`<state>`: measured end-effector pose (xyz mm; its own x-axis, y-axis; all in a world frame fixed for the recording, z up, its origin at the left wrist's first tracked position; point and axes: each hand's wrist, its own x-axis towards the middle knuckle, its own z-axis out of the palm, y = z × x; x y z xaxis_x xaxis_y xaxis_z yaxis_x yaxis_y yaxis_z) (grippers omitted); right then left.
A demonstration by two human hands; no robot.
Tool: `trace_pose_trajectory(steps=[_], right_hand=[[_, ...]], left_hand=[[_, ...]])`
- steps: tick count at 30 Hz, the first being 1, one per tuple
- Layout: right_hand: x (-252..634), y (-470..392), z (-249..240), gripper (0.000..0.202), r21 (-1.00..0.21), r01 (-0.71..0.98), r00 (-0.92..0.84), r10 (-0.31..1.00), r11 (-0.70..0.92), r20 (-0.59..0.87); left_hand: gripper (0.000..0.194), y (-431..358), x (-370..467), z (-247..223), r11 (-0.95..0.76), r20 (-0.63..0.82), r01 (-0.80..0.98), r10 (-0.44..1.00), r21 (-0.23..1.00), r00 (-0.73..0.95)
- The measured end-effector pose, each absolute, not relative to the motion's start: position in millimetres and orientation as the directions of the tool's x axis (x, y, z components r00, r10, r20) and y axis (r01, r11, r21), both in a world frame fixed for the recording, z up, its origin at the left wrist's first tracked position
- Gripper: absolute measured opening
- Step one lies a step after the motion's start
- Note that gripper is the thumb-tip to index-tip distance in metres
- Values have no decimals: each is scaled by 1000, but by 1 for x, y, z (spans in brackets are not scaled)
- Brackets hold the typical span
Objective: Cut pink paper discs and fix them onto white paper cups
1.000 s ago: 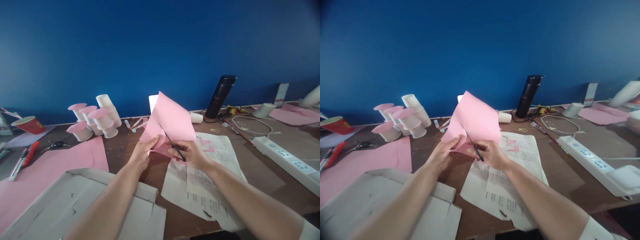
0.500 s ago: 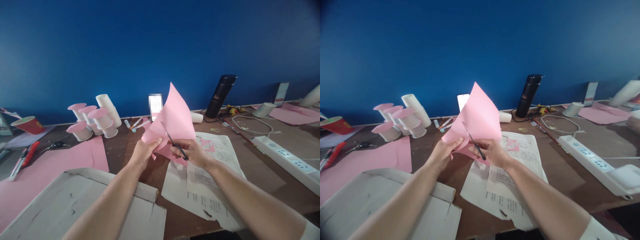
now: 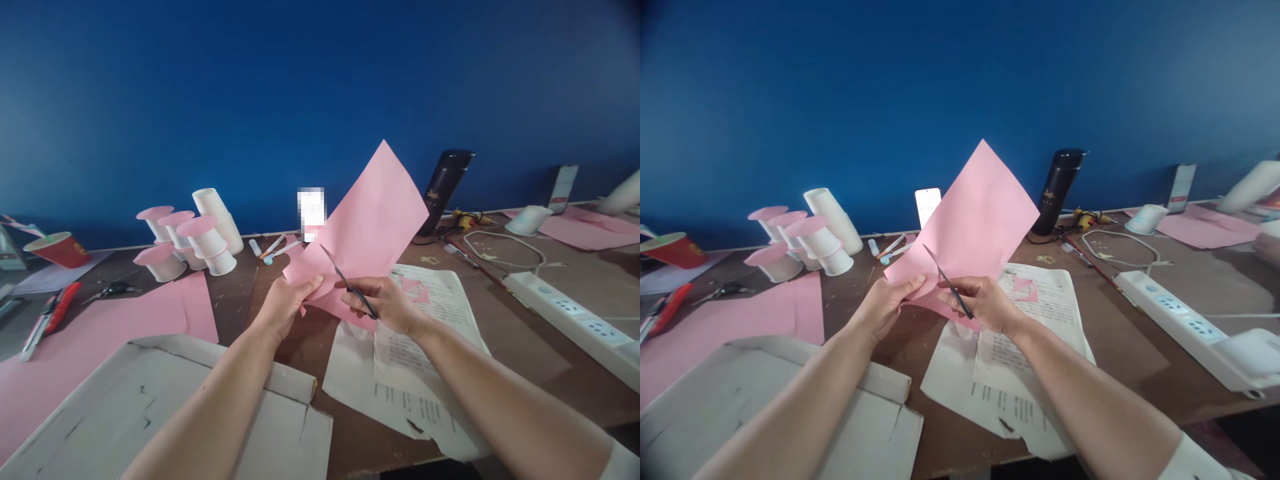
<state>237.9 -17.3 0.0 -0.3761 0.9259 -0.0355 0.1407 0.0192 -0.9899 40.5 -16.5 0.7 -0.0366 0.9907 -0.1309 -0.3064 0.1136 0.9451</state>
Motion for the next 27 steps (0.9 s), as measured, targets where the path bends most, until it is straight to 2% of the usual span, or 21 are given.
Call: trace_pose_trajectory(steps=[6,12,15,21,27], right_hand=[[238,-19,1,46,-990,138,-387,922,30,-26],[238,-20,1,46,-988,151,-376,926,41,-19],[239,-19,1,46,-984,170,-373,928,49,-19],[238,-19,1,42,-986,157,-357,934,53,-7],[237,-20,1,45,-987,145,-360,933,65,9]], left_hand=[[33,-16,39,5,137,-141,-218,990,966,-2],[42,-19,36,8,88,-82,-105,995,991,60],[43,-20,34,8,84,-74,-112,993,990,86],[44,-18,36,6,57,-27,-239,991,969,130],[43,-18,34,6,64,-36,-214,991,975,131]])
